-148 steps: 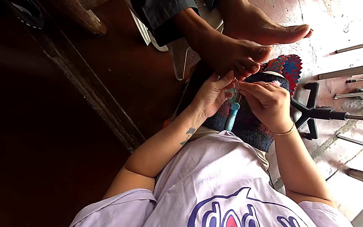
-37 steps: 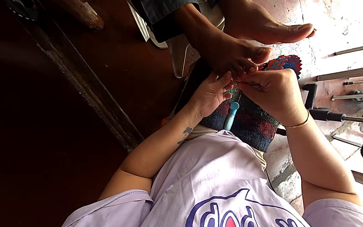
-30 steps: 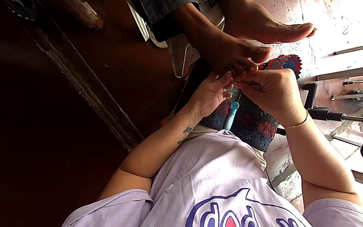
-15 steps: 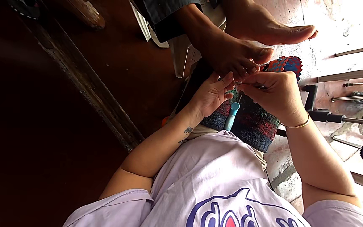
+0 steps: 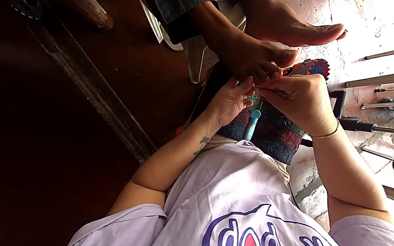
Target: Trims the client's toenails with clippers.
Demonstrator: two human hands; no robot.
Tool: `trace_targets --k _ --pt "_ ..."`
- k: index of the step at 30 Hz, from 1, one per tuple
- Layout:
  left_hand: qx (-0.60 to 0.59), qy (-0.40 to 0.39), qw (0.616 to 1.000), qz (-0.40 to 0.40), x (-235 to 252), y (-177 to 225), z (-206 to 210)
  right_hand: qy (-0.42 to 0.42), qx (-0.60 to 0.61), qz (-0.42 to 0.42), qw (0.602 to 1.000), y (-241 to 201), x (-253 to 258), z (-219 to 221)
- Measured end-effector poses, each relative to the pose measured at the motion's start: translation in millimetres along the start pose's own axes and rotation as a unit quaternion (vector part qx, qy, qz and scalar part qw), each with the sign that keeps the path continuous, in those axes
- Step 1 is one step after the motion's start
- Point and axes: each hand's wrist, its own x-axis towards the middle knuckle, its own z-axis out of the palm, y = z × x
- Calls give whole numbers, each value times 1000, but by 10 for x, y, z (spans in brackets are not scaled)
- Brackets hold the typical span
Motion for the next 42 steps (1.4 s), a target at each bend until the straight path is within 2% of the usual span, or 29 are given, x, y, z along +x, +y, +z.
trace_targets --k 14,21,28,42 --pt "2 -9 1000 10 3 -9 -5 30 -132 -115 984 -13 13 25" --pt "-6 -12 1000 11 16 -20 -18 49 -91 -68 992 -16 -52 105" --pt "2 -13 1000 12 22 -23 -13 71 -132 -96 984 -10 -101 168" --pt "-19 -11 1000 4 17 -10 -11 50 -10 -52 997 62 -138 199"
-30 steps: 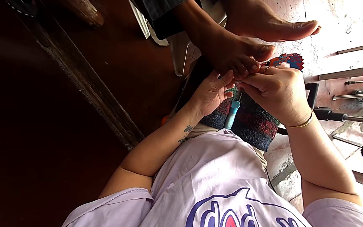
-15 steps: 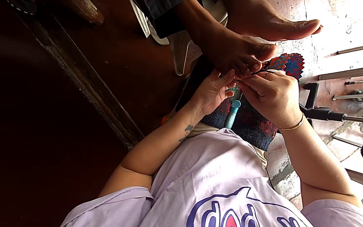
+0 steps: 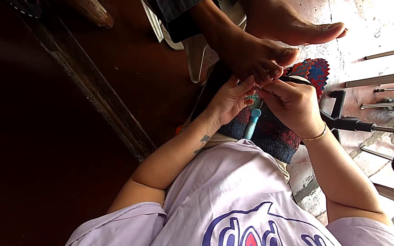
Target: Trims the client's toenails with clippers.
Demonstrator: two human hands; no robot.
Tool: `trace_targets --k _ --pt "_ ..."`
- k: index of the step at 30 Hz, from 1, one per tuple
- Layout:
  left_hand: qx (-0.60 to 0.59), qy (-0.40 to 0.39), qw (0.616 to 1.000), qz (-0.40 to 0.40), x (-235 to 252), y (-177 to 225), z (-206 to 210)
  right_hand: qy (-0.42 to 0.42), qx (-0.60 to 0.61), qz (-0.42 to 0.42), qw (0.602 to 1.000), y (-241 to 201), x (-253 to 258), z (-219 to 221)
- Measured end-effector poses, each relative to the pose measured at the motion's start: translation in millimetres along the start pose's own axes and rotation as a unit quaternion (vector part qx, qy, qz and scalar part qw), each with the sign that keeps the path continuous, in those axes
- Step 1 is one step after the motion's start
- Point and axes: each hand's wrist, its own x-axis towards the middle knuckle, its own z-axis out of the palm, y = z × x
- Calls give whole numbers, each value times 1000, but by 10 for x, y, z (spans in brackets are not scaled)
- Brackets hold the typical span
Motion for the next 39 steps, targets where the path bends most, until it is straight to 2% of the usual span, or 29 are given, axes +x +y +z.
trace_targets --k 11,21,39 --pt "31 0 1000 5 7 -5 2 -8 -177 -120 977 -57 75 -100" --pt "14 11 1000 4 8 -19 15 21 -89 2 996 -137 2 14" --pt "26 4 1000 0 -7 -4 12 34 -94 -30 995 -80 -24 -21"
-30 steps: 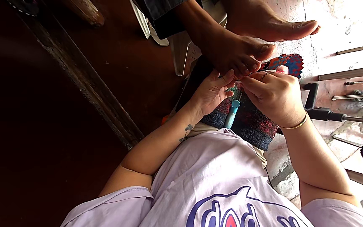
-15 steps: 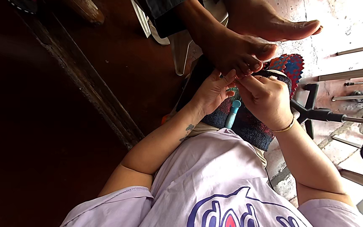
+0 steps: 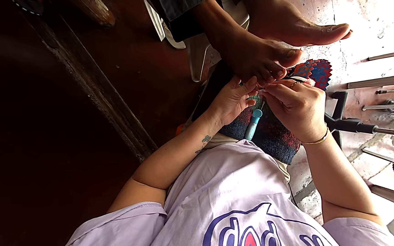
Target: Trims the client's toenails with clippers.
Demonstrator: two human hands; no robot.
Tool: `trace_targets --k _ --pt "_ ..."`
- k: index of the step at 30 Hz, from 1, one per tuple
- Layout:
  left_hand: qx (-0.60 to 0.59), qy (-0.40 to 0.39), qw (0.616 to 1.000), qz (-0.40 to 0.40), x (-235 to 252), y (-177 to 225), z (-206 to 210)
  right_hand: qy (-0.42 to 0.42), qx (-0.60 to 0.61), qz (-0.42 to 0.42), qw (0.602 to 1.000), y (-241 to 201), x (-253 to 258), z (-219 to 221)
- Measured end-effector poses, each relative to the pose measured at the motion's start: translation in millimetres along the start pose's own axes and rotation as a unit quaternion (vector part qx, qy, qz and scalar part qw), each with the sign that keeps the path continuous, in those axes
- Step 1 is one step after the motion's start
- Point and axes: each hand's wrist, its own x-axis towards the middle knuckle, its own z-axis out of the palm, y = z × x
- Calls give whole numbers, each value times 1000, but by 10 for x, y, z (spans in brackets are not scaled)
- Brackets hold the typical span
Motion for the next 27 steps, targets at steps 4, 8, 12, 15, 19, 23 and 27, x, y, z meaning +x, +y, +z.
trace_targets --k 4,8,12,15,19,23,27 --pt "5 4 1000 1 3 -3 3 -5 -11 0 1000 -10 6 -8" --pt "6 6 1000 0 4 -4 4 -15 -17 0 1000 -23 34 -20" --pt "5 -4 1000 7 5 -6 0 -28 -32 -21 999 9 69 -33" --pt "13 -1 1000 9 3 -5 4 -42 -59 -56 996 14 125 -75" --pt "13 3 1000 7 0 7 15 -51 -75 -70 993 -10 177 -105" --pt "9 1 1000 7 -7 10 13 -54 -40 -29 997 -4 150 -81" --pt "3 -3 1000 5 13 -9 -5 -50 -2 15 999 -4 100 -44"
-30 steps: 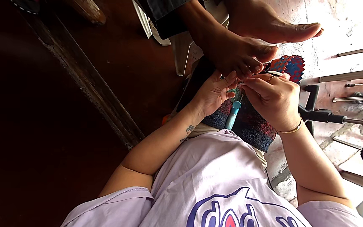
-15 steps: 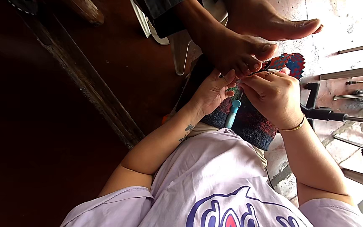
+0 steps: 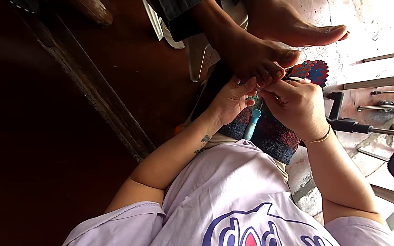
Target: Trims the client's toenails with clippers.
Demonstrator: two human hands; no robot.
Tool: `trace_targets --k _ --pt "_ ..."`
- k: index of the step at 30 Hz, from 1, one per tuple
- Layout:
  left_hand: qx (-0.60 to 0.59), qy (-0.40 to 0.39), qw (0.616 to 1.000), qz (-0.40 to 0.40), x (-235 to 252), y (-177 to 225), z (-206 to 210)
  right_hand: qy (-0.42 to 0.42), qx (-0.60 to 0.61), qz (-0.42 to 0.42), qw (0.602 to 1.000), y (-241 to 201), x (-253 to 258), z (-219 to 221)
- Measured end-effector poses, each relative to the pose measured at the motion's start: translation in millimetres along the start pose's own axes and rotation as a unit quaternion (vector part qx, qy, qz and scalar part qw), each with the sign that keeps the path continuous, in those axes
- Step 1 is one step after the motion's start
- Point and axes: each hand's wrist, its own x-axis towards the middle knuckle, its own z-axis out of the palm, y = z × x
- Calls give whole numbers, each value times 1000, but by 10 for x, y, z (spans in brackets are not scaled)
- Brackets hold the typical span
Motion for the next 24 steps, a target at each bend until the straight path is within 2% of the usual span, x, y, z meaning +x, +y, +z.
trace_targets --k 8,12,15,18,20,21,22,24 --pt "-16 6 1000 -2 -7 0 12 -4 25 20 999 -20 -41 28" --pt "-16 3 1000 -3 -5 -3 2 13 -24 -15 1000 -15 -72 54" --pt "-14 4 1000 -1 -6 -3 3 -6 -33 -20 999 -10 -63 9" --pt "-16 0 1000 0 -9 0 3 -39 23 13 999 4 -49 -26" --pt "-17 -2 1000 1 -11 1 6 -76 123 64 987 61 -70 -47" --pt "-13 -6 1000 2 -10 0 4 -91 207 96 969 116 -93 -40" --pt "-11 -13 1000 4 -7 2 -3 -104 316 138 933 172 -116 -29" --pt "-8 -17 1000 4 -6 6 -14 -129 533 257 796 235 -148 -36"
